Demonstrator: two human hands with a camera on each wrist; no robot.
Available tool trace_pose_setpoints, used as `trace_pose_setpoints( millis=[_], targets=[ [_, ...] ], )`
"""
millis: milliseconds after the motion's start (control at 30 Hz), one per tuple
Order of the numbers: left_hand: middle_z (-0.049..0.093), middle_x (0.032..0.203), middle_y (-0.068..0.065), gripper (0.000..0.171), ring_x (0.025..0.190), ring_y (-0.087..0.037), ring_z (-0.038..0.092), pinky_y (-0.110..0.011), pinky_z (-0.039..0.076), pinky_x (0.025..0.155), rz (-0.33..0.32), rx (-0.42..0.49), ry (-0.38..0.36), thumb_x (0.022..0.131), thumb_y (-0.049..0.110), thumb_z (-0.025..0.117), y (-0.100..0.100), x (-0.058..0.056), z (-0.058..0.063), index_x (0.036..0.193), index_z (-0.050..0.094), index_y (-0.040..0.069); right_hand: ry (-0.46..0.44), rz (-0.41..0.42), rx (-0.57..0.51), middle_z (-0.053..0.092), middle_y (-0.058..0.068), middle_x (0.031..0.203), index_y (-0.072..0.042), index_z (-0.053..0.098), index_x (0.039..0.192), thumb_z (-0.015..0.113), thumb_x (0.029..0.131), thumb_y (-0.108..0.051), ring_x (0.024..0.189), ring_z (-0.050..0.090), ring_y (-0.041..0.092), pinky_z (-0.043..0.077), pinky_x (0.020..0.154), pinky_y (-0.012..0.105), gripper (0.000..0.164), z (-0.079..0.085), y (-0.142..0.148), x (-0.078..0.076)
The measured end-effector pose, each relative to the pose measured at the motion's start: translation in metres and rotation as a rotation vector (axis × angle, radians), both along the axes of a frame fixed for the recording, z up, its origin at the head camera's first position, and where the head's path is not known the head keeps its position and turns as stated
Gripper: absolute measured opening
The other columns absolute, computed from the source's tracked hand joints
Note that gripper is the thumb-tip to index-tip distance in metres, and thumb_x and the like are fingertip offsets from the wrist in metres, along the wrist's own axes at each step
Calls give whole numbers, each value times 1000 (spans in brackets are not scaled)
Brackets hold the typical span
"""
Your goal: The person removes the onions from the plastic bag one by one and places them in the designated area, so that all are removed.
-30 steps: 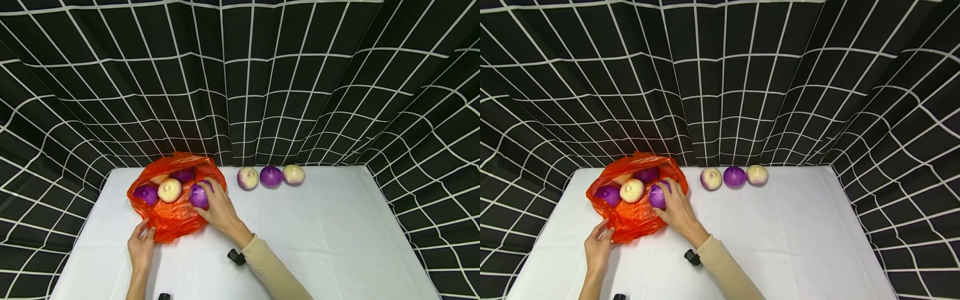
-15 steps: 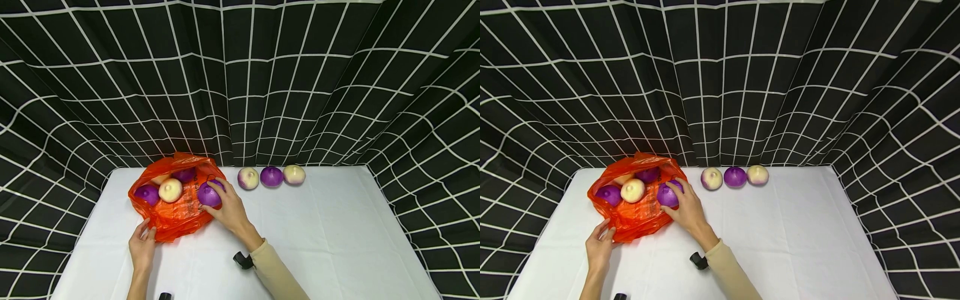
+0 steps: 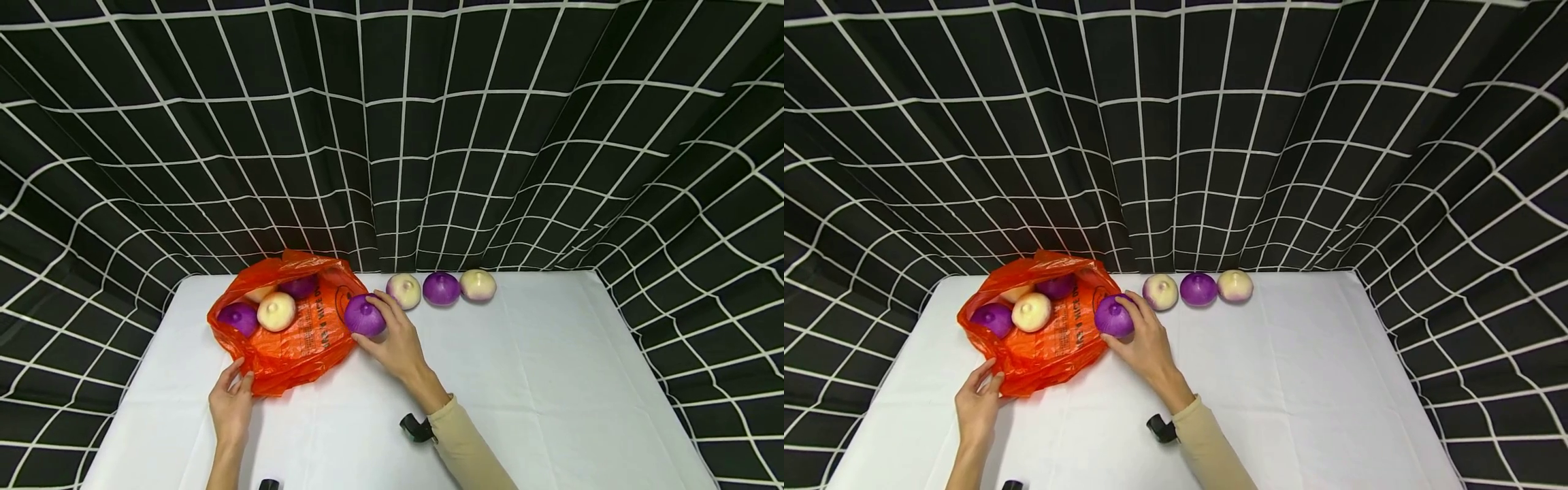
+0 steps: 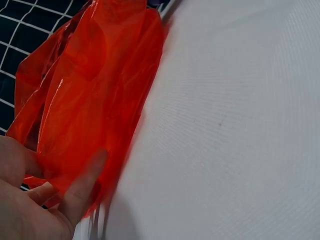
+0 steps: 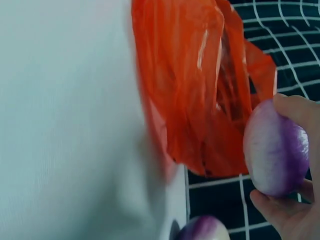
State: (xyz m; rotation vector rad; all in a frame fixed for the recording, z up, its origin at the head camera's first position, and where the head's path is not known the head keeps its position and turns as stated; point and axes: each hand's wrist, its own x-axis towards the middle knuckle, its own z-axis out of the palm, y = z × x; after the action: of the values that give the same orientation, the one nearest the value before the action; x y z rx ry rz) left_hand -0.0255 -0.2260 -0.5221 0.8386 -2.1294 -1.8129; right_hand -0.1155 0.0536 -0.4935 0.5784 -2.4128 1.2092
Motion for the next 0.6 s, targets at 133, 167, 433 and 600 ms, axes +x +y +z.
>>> trace_pose_setpoints(
  millis=[133,167,433,600],
  targets=[
    [45,141,-26,43,77,18,54,-8,49,61,9,22,-1,96,-3,51,0,0,1,140,49,-4,-30,-49,-17,52,7,139,-13,59,130,88,73,-29,125,54,27,48,100,44,66,-3,14,-4],
    [46,141,-25,43,77,18,54,-8,48,60,14,22,-4,96,-2,52,0,0,2,139,49,-3,-38,-65,-28,52,8,139,-13,59,130,88,72,-29,125,54,28,47,100,45,67,-4,18,-5],
    [45,142,-27,43,79,18,51,-7,47,62,28,45,-6,97,0,51,-1,-1,0,140,48,-4,-22,-234,-62,57,12,134,-8,62,127,90,70,-30,127,50,27,43,104,45,67,-16,50,-12],
    [45,142,-26,43,79,16,52,-7,48,63,33,70,3,97,0,51,1,-3,-1,140,47,-4,1,-277,-74,58,13,133,-7,60,129,90,70,-27,126,49,29,41,105,47,69,-15,66,-17]
  ],
)
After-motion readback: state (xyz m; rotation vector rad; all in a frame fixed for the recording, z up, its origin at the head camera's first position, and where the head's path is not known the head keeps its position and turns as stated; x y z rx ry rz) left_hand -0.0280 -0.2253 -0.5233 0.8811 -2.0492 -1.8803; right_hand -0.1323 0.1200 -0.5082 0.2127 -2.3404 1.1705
